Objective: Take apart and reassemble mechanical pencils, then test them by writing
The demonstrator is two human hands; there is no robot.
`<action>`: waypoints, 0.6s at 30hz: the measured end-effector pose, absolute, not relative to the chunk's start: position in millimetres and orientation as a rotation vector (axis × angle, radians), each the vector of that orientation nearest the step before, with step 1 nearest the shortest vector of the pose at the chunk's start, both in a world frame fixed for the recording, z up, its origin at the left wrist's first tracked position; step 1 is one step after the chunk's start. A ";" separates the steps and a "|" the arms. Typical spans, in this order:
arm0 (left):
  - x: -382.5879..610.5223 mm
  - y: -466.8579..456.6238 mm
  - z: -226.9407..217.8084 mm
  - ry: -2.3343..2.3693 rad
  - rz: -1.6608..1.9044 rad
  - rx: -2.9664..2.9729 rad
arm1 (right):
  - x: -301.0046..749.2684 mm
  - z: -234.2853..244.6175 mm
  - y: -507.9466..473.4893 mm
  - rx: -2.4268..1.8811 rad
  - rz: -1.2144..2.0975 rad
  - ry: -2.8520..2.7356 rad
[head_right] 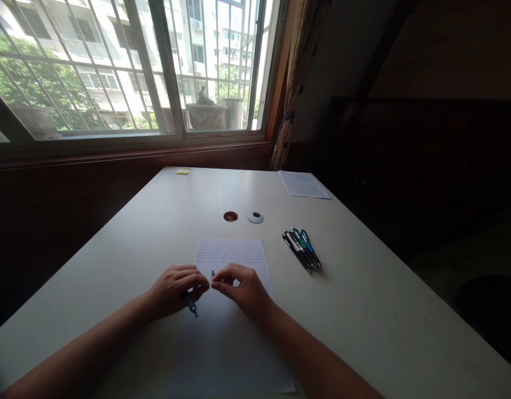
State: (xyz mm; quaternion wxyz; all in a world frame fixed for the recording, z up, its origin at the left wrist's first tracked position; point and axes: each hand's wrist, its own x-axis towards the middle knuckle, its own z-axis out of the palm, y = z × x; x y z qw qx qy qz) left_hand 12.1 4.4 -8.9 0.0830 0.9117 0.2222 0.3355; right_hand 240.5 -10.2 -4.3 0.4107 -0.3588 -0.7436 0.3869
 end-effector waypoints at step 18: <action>4.4 9.6 -5.4 0.895 0.929 2.702 | 252.5 1.1 -1.7 -1.017 0.780 -1.871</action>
